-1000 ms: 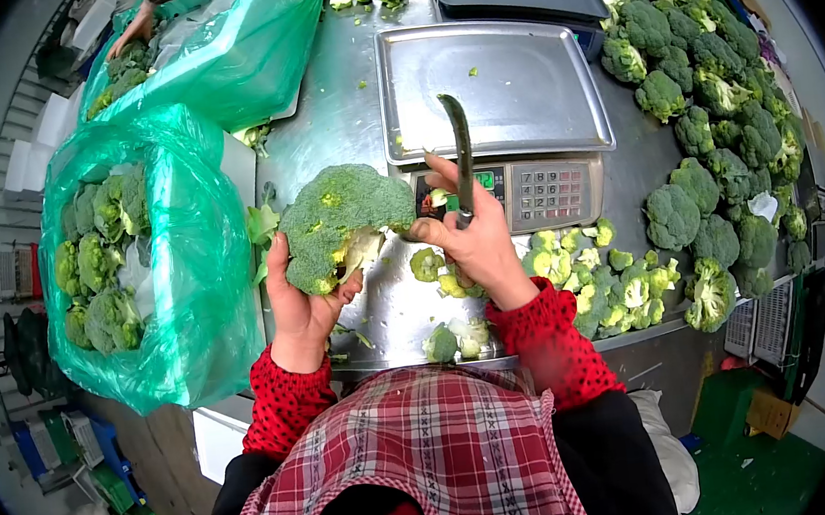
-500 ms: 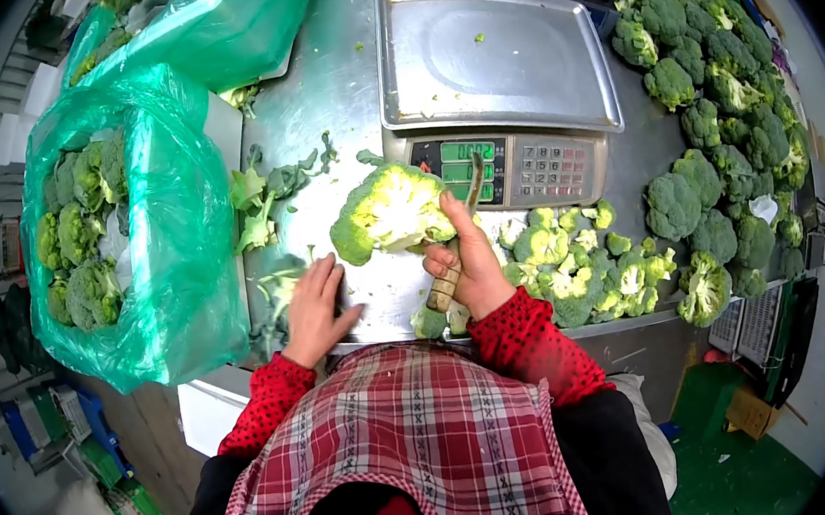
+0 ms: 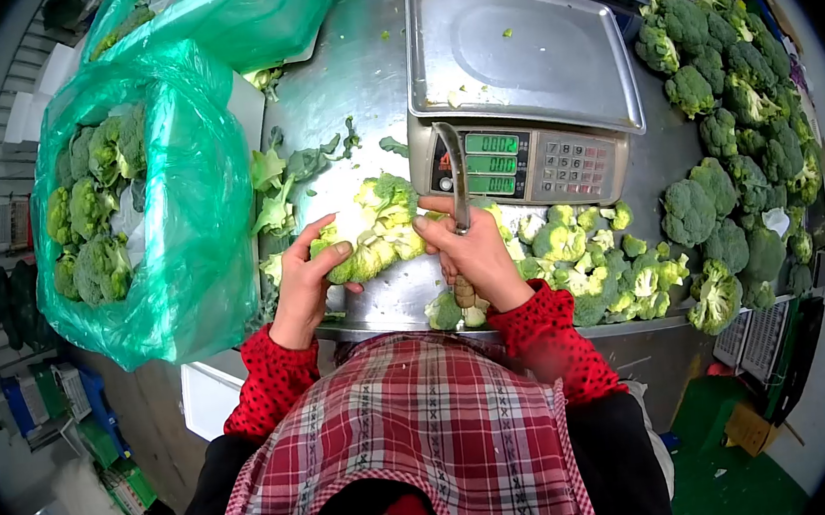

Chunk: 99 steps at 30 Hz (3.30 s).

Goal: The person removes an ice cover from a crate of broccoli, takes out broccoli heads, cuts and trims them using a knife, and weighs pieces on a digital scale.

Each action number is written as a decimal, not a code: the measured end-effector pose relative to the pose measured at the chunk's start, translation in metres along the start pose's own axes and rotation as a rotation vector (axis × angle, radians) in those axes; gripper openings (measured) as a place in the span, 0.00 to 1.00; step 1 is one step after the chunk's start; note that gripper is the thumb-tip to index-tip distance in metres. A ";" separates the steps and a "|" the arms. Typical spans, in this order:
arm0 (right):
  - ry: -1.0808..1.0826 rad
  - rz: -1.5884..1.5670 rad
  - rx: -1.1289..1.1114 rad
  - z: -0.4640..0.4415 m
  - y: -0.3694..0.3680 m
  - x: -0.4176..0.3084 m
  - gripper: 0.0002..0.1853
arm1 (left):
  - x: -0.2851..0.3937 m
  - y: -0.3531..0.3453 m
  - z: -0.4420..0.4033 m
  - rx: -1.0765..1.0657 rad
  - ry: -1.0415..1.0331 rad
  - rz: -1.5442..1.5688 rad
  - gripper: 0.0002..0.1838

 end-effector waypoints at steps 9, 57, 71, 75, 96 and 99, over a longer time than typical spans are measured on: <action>0.698 0.923 0.340 0.012 -0.015 0.024 0.21 | -0.022 0.014 0.001 0.098 0.034 -0.157 0.31; 0.353 1.269 0.216 -0.032 -0.003 0.069 0.07 | -0.050 -0.022 0.003 0.110 -0.383 -0.817 0.34; -0.446 0.090 -0.450 -0.003 0.004 0.067 0.09 | -0.052 -0.006 0.017 0.017 -0.144 -0.166 0.27; -0.284 0.477 -0.299 0.012 -0.001 0.045 0.11 | -0.043 -0.006 0.018 0.000 -0.210 -0.335 0.28; -0.121 -0.032 0.111 -0.015 0.027 0.044 0.16 | -0.032 0.042 -0.002 0.208 -0.015 0.131 0.27; 0.476 0.294 0.419 -0.020 0.024 0.039 0.17 | -0.033 0.036 -0.001 0.278 -0.002 0.443 0.29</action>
Point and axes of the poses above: each hand's wrist, its own z-axis away from the middle knuckle, its own y-axis out of the back of the hand, x = y × z, the point moved 3 cm from there along -z, towards the middle knuckle, and after that the axes turned 13 degrees about -y, right-handed, at the moved point
